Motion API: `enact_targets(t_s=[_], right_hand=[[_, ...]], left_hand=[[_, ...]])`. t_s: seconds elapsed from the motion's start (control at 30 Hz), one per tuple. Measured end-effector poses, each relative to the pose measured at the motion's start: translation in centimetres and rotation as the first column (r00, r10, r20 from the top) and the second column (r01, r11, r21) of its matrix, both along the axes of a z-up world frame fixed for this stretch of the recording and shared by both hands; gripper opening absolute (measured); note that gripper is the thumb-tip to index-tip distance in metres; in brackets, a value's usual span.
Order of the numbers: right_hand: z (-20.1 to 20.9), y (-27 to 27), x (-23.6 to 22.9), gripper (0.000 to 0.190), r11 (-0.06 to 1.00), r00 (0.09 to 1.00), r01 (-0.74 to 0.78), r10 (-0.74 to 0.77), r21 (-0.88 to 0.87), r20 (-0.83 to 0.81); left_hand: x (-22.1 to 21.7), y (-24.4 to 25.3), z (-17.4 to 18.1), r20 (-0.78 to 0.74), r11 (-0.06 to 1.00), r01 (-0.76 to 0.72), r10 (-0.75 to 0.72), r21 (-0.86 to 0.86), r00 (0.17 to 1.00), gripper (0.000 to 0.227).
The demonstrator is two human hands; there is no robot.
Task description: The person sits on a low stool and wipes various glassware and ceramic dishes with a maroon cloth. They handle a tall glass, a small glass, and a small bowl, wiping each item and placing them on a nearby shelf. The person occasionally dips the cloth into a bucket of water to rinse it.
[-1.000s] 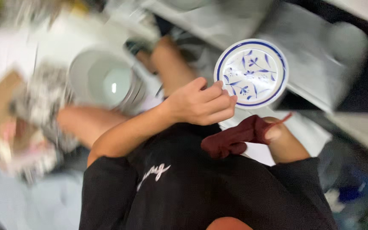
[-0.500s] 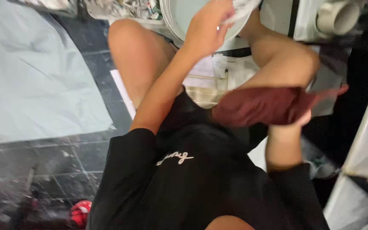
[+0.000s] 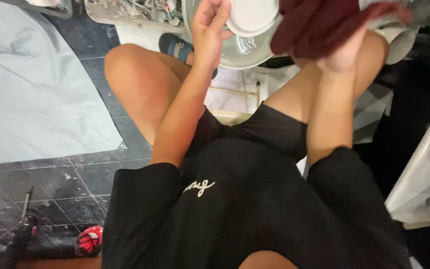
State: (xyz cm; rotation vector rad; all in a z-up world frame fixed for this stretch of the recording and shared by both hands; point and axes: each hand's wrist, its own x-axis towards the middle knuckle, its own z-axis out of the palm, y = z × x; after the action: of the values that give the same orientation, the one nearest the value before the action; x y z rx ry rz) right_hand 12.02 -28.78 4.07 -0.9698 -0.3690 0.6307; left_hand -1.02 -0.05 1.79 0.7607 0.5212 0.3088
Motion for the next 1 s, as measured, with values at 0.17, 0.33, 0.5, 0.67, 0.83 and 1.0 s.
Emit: enact_targets(t_s=[0.17, 0.33, 0.5, 0.67, 0.83, 1.0], right_hand=[[1.2, 2.8, -1.4, 0.063, 0.993, 0.997, 0.001, -0.010, 0.117, 0.076], [5.6, 7.0, -5.7, 0.074, 0.928, 0.985, 0.172, -0.160, 0.331, -0.065], [5.1, 11.0, -13.2, 0.062, 0.983, 0.998, -0.046, 0.051, 0.179, -0.023], [3.1, 11.3, -15.0, 0.046, 0.991, 0.990, -0.129, 0.127, -0.026, -0.063], [3.4, 11.7, -14.3, 0.053, 0.991, 0.988, 0.054, -0.035, -0.119, 0.151], [3.6, 12.1, -13.9, 0.051, 0.895, 0.923, 0.351, -0.280, -0.276, 0.266]], left_hand=[[-1.8, 0.5, 2.1, 0.178, 0.998, -0.015, 0.028, -0.069, 0.984, 0.015], [-6.1, 1.1, 2.5, 0.236, 0.978, -0.127, 0.163, -0.163, 0.958, 0.014], [-10.1, -0.6, 1.5, 0.265, 0.979, -0.036, 0.090, -0.200, 0.960, 0.010], [-11.7, -0.4, 0.2, 0.254, 0.994, -0.098, 0.107, -0.047, 0.961, 0.020], [-11.2, 0.3, -0.7, 0.178, 0.916, -0.083, 0.013, 0.393, 0.984, 0.030], [-10.1, -2.0, -0.7, -0.017, 0.910, 0.036, -0.032, 0.414, 0.999, 0.052]])
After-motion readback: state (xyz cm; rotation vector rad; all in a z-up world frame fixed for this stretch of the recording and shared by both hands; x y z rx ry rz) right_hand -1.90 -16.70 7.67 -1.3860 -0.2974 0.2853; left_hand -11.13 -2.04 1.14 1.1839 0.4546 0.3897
